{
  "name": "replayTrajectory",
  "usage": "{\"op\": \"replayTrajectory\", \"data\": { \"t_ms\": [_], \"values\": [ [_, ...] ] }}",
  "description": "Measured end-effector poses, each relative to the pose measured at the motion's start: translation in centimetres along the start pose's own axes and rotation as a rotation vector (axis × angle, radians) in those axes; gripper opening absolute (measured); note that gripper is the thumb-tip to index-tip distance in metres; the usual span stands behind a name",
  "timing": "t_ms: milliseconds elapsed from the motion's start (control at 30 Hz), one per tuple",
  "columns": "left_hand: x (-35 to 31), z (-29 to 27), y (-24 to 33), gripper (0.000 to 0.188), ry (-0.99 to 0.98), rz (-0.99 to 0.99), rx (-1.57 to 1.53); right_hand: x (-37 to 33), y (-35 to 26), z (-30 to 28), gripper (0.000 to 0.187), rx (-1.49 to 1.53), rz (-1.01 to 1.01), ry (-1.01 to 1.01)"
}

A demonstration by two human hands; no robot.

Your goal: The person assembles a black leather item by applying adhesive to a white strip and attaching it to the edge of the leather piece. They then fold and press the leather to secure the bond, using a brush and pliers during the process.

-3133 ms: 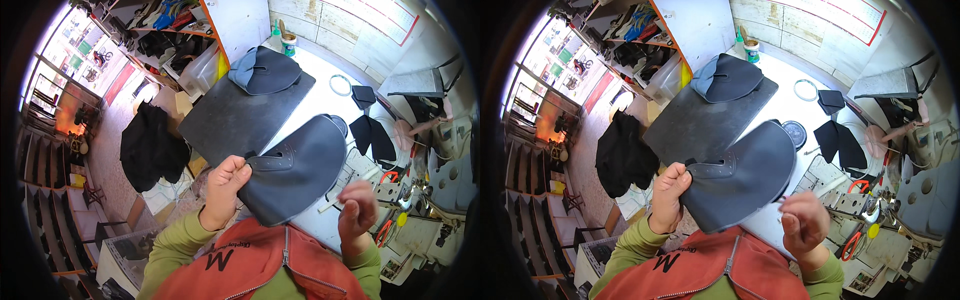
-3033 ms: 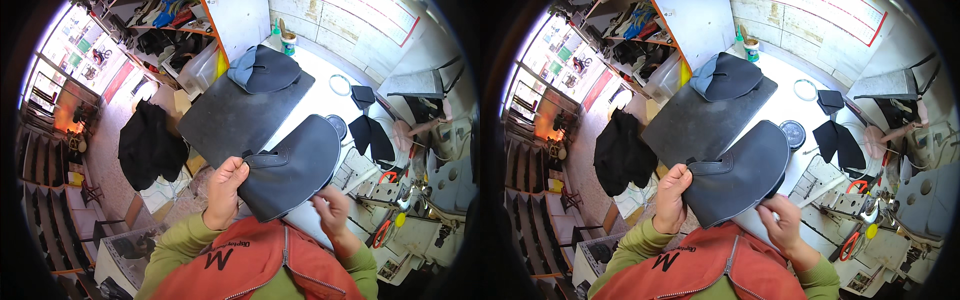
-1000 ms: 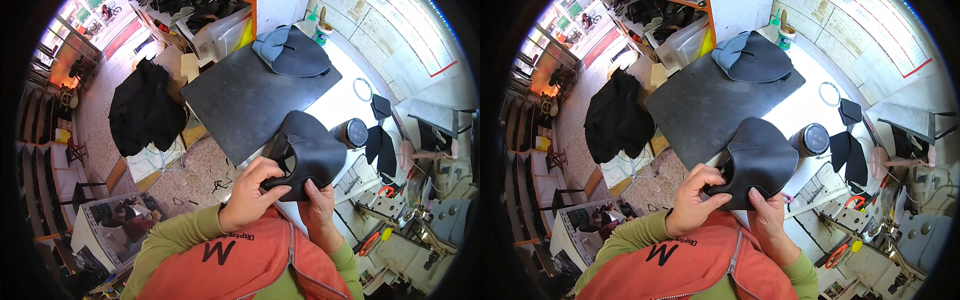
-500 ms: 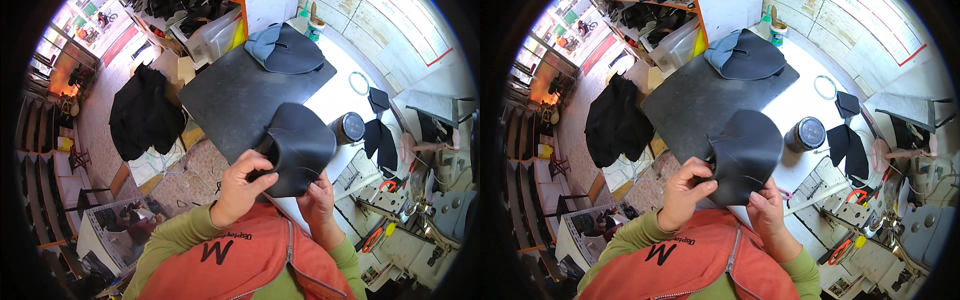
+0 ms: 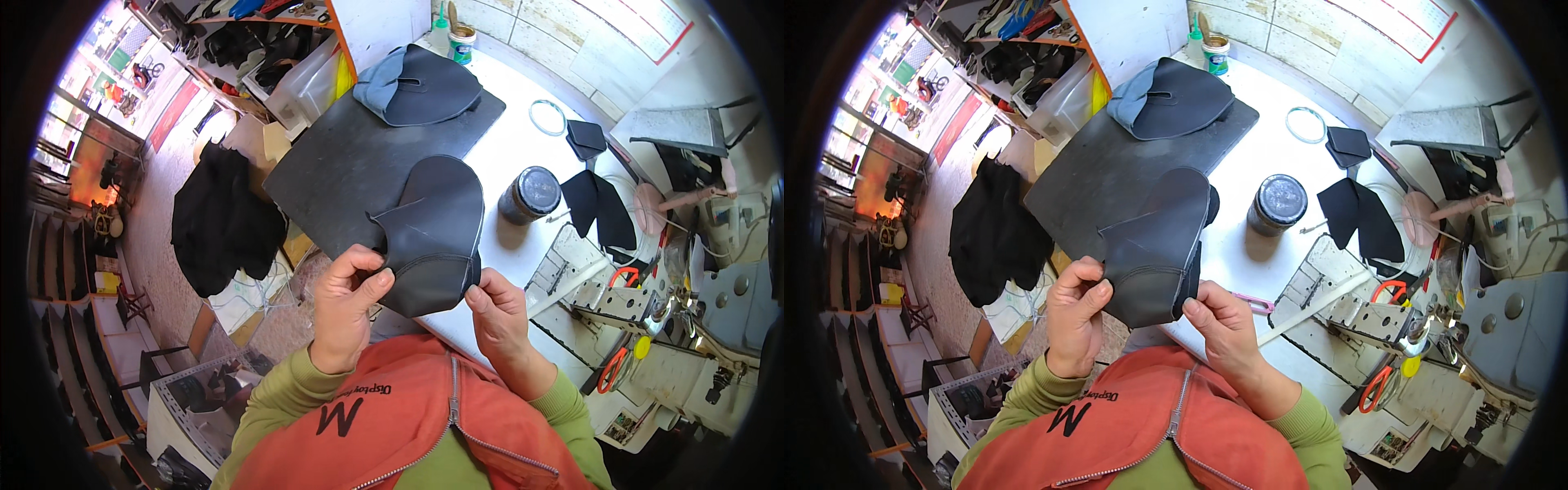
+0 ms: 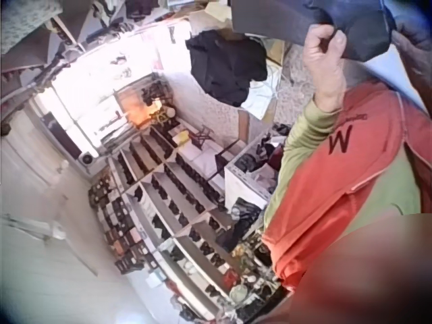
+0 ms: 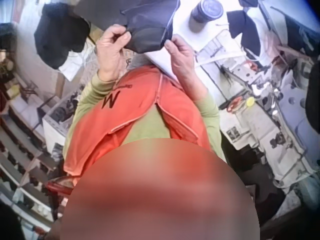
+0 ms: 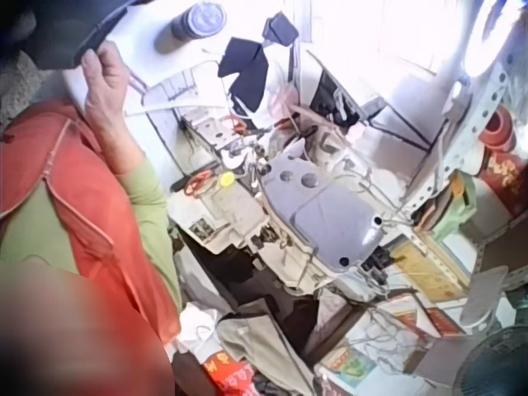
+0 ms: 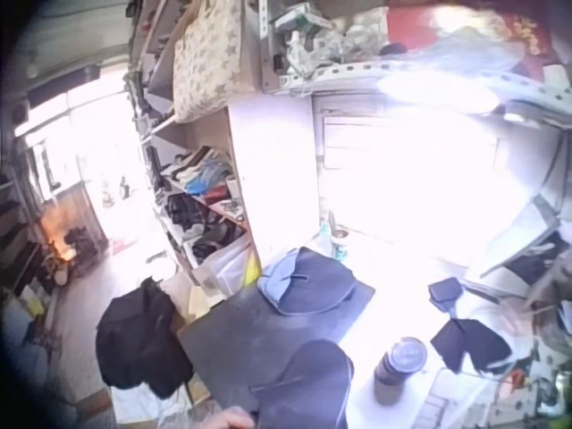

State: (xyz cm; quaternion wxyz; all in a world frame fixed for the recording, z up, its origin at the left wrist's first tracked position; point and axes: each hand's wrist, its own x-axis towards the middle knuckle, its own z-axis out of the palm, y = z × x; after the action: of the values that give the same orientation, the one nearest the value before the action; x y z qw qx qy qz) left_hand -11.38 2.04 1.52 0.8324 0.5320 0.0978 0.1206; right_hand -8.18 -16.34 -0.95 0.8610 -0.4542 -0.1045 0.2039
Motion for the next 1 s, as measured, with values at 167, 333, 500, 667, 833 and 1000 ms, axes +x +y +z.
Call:
{"op": "replayTrajectory", "data": {
  "t_ms": [167, 333, 500, 667, 833, 1000],
  "values": [
    [0.6, 0.0, -0.1, 0.012, -0.06, -0.01, 0.06, -0.8, -0.1, -0.4, 0.016, 0.002, -0.032, 0.044],
    [1.9, 0.9, 1.4, 0.012, -0.212, 0.039, 0.185, -1.2, -0.3, -0.5, 0.015, -0.007, -0.038, 0.088],
    [5.2, 3.7, 6.2, 0.012, -0.628, 0.312, 0.682, -2.1, -2.0, -1.7, 0.013, -0.458, -0.146, 0.076],
    [6.4, 9.1, 9.0, 0.017, -1.165, 0.742, 1.189, -4.3, -4.8, -2.2, 0.039, -1.048, -0.855, 0.239],
    [4.7, 9.0, 4.8, 0.028, -1.162, 0.661, 1.103, -2.2, -4.9, -1.9, 0.035, -1.077, -0.468, 0.033],
    [4.9, 5.2, 4.2, 0.033, -1.056, 0.511, 1.094, -2.3, -4.7, -2.8, 0.021, -1.002, -0.471, 0.012]
  ]
}}
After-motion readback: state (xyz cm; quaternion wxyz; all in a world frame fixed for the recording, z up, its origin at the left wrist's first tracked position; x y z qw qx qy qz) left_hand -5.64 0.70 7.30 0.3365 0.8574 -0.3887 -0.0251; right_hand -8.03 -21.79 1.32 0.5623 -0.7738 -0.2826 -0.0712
